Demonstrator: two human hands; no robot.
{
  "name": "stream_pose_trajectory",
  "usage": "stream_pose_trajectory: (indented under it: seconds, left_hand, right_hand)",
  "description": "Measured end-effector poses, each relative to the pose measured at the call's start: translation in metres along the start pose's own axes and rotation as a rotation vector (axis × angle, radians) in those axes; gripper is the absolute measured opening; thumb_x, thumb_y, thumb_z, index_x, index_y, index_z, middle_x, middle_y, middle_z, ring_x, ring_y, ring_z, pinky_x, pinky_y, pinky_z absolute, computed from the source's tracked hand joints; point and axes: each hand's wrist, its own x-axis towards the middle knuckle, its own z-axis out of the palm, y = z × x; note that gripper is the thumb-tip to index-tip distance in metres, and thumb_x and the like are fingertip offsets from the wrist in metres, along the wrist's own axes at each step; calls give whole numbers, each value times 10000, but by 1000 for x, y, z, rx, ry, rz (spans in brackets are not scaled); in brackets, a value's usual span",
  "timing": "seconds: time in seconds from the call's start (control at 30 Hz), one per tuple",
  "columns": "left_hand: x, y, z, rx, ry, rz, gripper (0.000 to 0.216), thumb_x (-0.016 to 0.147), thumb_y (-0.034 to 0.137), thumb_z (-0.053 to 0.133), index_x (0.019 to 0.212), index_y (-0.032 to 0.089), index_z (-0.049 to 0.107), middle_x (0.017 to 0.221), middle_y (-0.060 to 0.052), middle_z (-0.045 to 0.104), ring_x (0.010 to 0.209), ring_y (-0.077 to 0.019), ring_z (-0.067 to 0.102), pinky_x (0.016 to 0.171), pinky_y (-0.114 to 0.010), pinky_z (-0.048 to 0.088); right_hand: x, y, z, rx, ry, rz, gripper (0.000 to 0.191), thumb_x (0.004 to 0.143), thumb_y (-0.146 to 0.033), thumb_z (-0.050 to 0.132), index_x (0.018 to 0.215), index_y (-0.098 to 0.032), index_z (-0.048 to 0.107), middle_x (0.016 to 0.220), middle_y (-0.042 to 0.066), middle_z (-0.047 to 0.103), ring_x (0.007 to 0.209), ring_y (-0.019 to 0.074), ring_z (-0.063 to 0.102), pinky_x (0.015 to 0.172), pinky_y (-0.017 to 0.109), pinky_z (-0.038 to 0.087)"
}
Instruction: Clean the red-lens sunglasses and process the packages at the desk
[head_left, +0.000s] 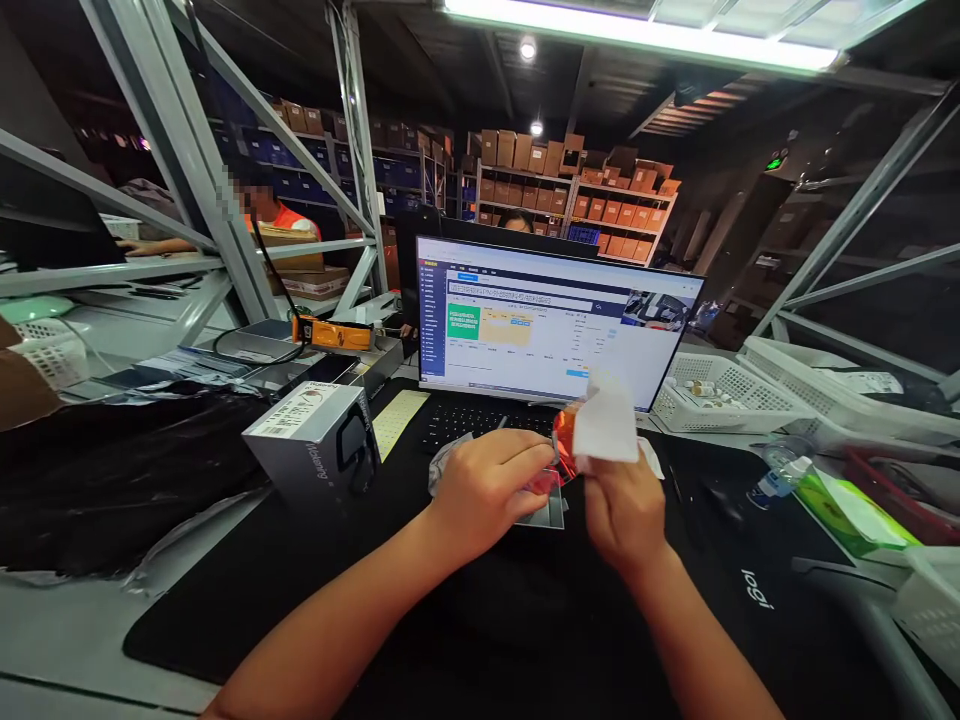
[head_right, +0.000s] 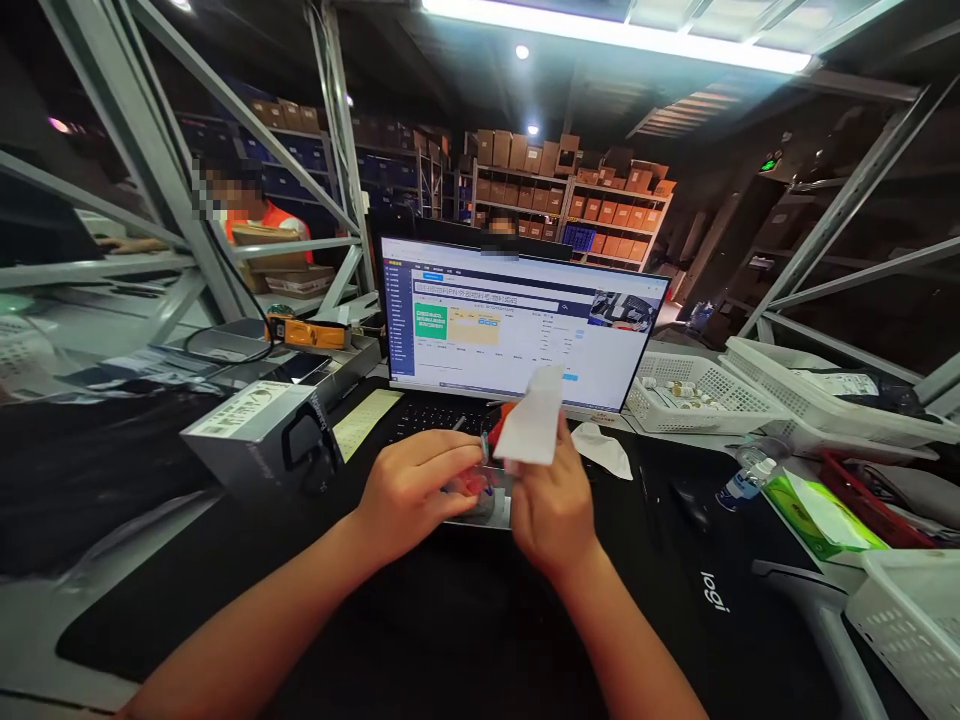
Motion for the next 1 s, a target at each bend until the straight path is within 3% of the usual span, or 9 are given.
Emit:
stream_pose_trajectory:
  seconds: [0.1,0.2,0.27,0.43,0.53,0.67,0.87,0.93,1.0]
  left_hand:
    - [2,-2,-5,-10,-1,-26,109,913,185,632,999,183,698,989,-73,772,865,-191,732,760,-285,585]
    - [3,-3,-6,-26,4,-11,107,912,181,630,996,172,695,980,-80,769,847,-189,728,744,-285,581]
    - [3,-3,-4,-24,-11,23,100,898,182,654,991,171,690,967,-77,769,847,-193,726,749,-290,585]
    - [-1,1,4,-27,-51,44,91,898,165,636,972,184,686,963,-73,762,852,-190,723,756,-289,590]
    - [-3,0,5,-15,-45,-13,121,888,177,650,1000,181,696,976,-79,764,843,-196,726,744,-299,596]
    - [-3,-3,4,-17,23,-61,128,864,126,629,955,176,704,974,-82,767,875,-213,734,764,-318,602]
    - [-1,0,5,-79,23,-210,121,872,106,611,943,178,677,950,-66,739,872,-195,706,780,-307,581]
    - [-2,-1,7,-78,72,-259,152,821,90,656,946,176,666,935,-54,729,860,-193,698,770,-303,576]
    - [-3,-2,9,-54,127,-304,208,775,79,692,955,177,657,928,-44,720,840,-188,691,762,-303,574]
  right_hand:
    - [-6,-19,7,-13,-81,-121,559,813,-107,542,1350,-252,596,1360,108,658,1344,329,548,1179,659,356]
    - [-5,-15,5,-40,-154,-124,600,835,-127,567,1414,-282,552,1459,81,583,1376,308,521,1241,662,219]
    - [-2,-2,0,-22,-141,-37,568,866,-132,542,1412,-287,561,1468,71,574,1354,288,547,1251,655,194]
    - [1,14,-6,98,-90,226,545,942,-120,432,1451,-293,524,1435,59,608,1332,251,573,1225,630,296]
    - [-4,-4,3,23,-74,100,604,910,-110,468,1499,-244,469,1460,101,578,1371,280,532,1225,644,286]
    - [-9,-23,13,-38,-108,-78,671,882,-108,523,1538,-189,411,1488,135,530,1417,297,469,1202,585,375]
    - [-9,2,-1,147,-199,-215,552,860,-154,592,1399,-274,594,1380,53,639,1284,262,613,1149,516,469]
    - [-8,12,-6,241,-57,-7,430,878,-175,567,1277,-276,688,1283,40,711,1179,241,679,1128,503,480]
    - [-5,18,-6,395,209,424,313,908,-200,521,1100,-259,761,1128,32,775,1077,221,711,1088,489,500]
